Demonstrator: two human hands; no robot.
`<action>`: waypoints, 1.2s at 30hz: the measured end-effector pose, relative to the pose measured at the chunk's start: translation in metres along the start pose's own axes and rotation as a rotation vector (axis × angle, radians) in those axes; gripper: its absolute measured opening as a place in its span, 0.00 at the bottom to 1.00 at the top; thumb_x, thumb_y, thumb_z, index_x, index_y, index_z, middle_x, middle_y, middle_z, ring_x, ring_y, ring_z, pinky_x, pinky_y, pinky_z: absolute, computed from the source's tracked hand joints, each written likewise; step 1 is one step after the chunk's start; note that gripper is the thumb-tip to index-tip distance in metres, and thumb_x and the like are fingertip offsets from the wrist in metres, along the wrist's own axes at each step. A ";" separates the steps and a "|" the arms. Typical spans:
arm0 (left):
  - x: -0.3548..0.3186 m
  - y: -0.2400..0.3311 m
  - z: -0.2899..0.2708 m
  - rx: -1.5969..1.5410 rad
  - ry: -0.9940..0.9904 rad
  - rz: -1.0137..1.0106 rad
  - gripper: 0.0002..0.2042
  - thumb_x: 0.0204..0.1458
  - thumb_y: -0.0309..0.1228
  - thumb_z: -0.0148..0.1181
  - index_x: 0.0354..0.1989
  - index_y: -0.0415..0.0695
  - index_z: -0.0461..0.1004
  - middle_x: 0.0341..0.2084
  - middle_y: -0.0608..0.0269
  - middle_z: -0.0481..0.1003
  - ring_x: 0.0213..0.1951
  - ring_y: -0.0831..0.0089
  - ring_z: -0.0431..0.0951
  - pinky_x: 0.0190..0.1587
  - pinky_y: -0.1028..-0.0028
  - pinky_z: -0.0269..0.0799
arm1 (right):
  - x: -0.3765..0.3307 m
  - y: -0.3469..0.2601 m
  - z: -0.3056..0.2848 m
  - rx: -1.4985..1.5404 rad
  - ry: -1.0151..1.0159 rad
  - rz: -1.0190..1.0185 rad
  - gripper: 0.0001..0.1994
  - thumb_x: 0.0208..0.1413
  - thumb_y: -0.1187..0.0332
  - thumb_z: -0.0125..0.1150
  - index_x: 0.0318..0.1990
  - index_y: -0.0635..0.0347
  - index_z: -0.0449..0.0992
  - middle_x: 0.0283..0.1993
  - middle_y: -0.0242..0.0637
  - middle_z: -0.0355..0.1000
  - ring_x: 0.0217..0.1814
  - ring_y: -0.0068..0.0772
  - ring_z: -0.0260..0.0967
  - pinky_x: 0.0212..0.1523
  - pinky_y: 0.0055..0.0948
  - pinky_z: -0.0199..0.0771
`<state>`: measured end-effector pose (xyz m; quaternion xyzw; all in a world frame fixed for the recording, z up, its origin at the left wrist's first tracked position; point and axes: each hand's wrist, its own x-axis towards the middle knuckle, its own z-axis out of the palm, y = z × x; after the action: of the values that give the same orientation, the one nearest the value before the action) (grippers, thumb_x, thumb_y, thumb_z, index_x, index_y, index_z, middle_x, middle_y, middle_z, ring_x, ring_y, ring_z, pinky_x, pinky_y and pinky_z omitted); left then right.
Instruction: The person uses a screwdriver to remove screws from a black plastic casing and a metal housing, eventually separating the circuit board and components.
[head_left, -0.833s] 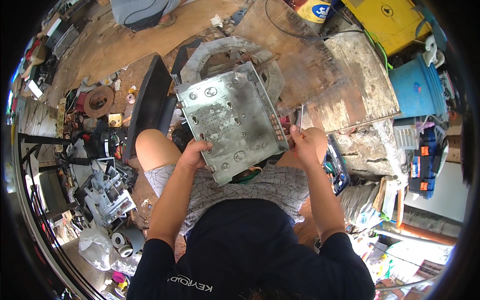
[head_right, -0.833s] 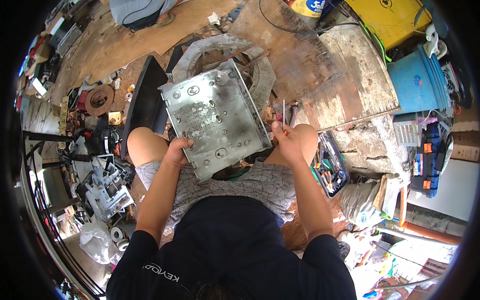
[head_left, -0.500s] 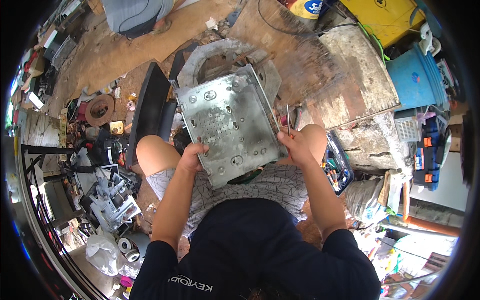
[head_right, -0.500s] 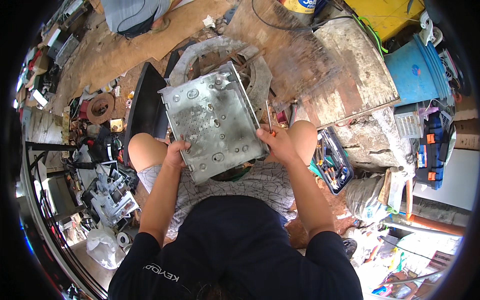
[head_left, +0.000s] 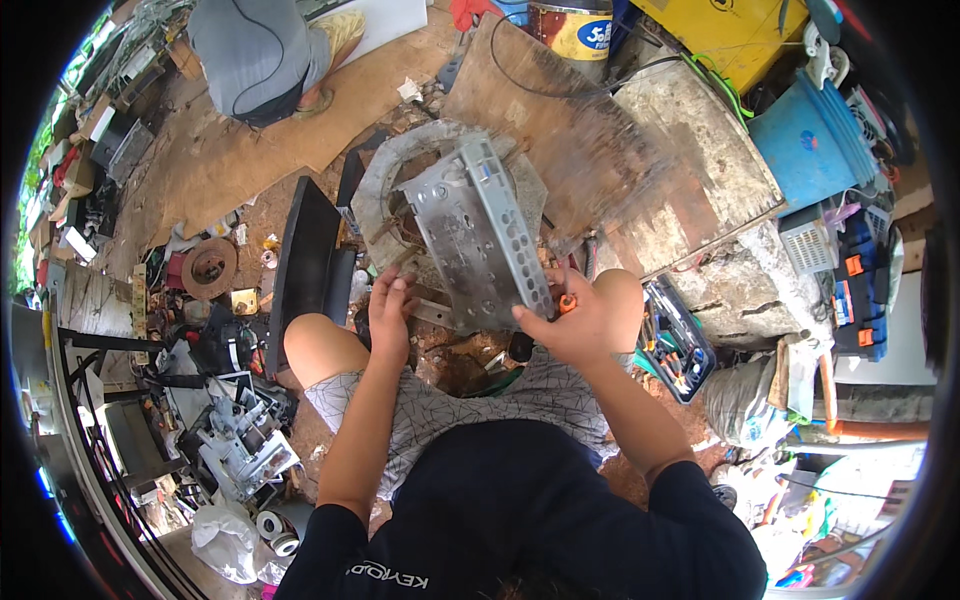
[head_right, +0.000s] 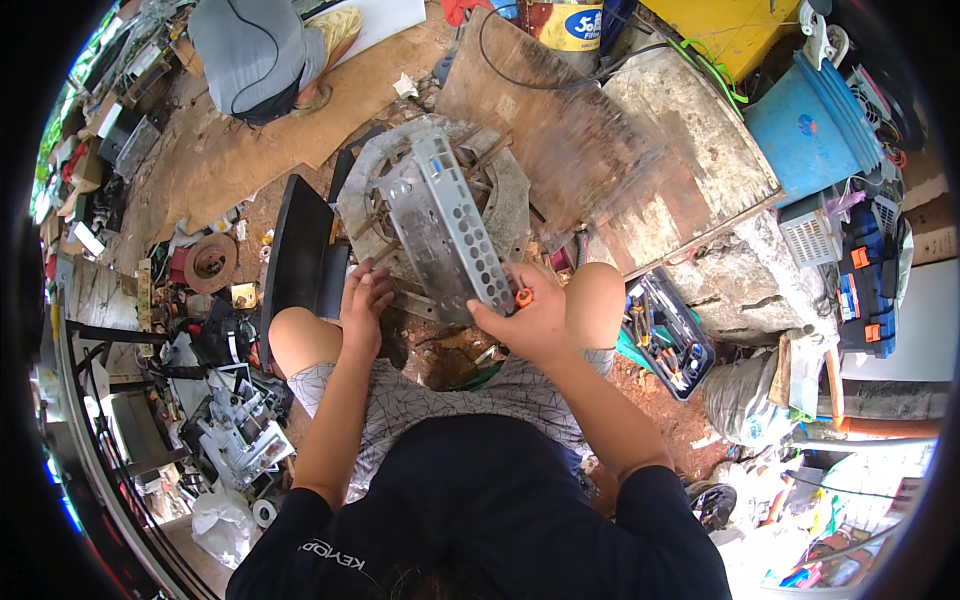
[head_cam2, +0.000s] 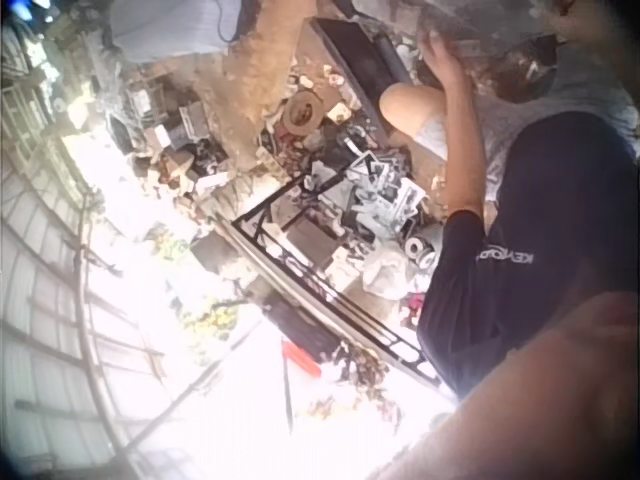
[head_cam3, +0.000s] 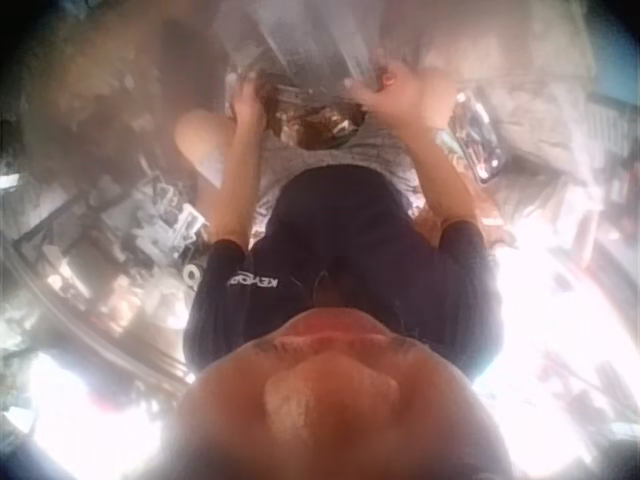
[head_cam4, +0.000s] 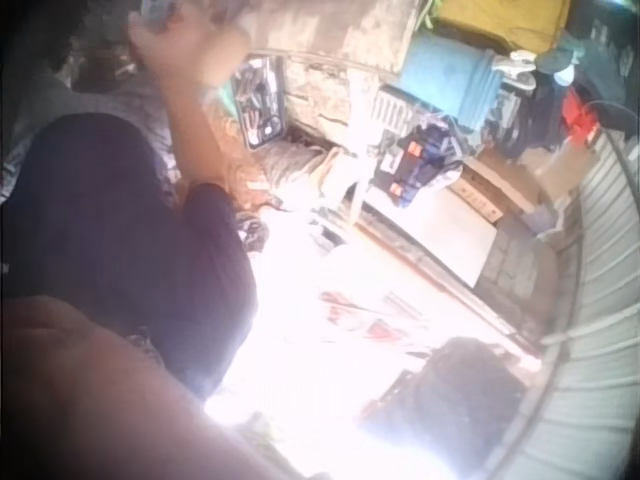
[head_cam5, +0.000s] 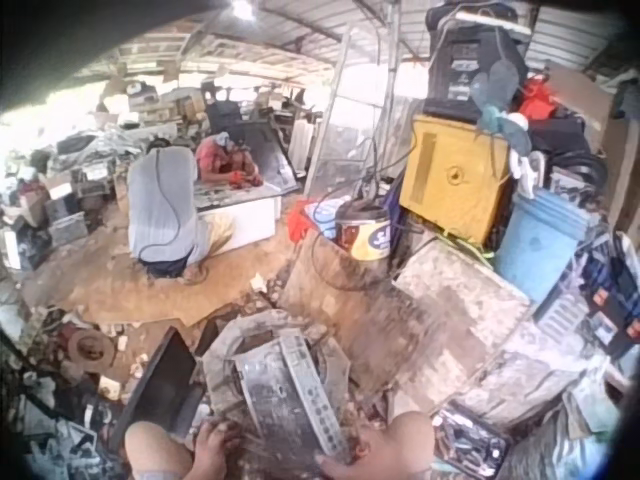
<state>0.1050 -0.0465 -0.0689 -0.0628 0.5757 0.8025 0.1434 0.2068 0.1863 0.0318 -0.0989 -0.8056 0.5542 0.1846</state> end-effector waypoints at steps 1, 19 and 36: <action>-0.003 0.009 0.008 0.003 -0.059 0.060 0.26 0.61 0.42 0.53 0.63 0.41 0.58 0.48 0.62 0.72 0.45 0.77 0.71 0.49 0.73 0.66 | 0.000 0.000 0.001 -0.053 0.005 -0.017 0.23 0.37 0.65 0.77 0.41 0.66 0.76 0.33 0.34 0.73 0.32 0.24 0.70 0.35 0.26 0.72; 0.012 0.135 0.098 0.875 -0.125 0.947 0.12 0.47 0.32 0.67 0.40 0.43 0.80 0.34 0.58 0.77 0.37 0.58 0.74 0.43 0.63 0.67 | -0.023 0.018 -0.010 0.166 -0.152 0.089 0.27 0.43 0.66 0.74 0.49 0.69 0.70 0.41 0.32 0.71 0.43 0.21 0.67 0.46 0.23 0.68; -0.019 0.098 -0.027 0.239 -0.239 0.228 0.33 0.61 0.49 0.51 0.66 0.37 0.55 0.53 0.55 0.70 0.50 0.69 0.71 0.51 0.70 0.69 | -0.002 0.023 -0.028 0.530 -0.077 0.155 0.35 0.47 0.50 0.68 0.52 0.76 0.69 0.43 0.43 0.74 0.42 0.29 0.73 0.43 0.27 0.73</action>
<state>0.0914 -0.1039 0.0160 0.1161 0.6492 0.7412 0.1253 0.2193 0.2179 0.0193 -0.0876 -0.6291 0.7613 0.1304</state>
